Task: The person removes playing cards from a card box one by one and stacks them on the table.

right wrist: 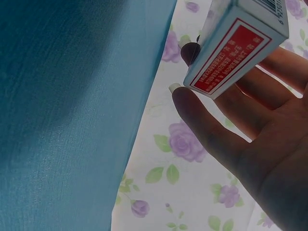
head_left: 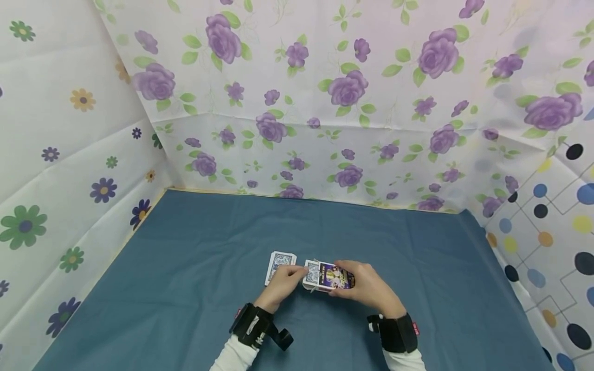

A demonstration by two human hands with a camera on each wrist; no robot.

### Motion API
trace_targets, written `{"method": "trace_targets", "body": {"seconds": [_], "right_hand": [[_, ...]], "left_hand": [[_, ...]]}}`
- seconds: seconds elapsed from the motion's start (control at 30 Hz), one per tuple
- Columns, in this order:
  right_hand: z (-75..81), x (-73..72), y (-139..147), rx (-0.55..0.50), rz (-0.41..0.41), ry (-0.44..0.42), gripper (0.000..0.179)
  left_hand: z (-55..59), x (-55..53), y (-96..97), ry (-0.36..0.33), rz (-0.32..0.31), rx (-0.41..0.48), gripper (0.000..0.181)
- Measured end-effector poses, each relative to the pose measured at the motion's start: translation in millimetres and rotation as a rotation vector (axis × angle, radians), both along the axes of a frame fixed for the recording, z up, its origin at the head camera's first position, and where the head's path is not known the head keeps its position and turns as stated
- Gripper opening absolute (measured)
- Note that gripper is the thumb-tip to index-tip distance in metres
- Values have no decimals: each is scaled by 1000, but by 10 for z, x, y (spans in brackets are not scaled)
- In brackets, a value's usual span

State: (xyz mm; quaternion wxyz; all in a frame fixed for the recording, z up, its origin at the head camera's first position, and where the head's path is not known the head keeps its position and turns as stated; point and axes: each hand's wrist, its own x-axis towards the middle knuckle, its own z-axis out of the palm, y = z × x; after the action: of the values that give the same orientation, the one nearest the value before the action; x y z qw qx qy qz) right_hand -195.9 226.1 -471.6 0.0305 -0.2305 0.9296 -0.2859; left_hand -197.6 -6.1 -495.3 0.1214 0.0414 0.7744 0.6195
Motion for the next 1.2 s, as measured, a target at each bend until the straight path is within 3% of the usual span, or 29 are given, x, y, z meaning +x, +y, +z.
{"method": "trace_targets", "body": {"seconds": [0.33,0.43,0.63,0.87,1.03,1.2], "right_hand": [[20,12,-10,1,-13,-4,67],[20,14,-19,7,-17,-7,67],[3,8,-28,11,-13,-11,68],[21,14,-6,0,-29,-41,68],[16,13,7,3,-29,-29,67],[-7,1,7,1,-22,-19,67]], "left_hand": [[34,-43,-155,28,49,45,25],[48,-45,-183,13,82,76,24],[45,-51,-206,-21,71,98,25],[98,-62,-371,-22,157,72,25],[88,-202,-621,-31,143,41,28],[-9,-384,-788,-56,118,-8,27]]}}
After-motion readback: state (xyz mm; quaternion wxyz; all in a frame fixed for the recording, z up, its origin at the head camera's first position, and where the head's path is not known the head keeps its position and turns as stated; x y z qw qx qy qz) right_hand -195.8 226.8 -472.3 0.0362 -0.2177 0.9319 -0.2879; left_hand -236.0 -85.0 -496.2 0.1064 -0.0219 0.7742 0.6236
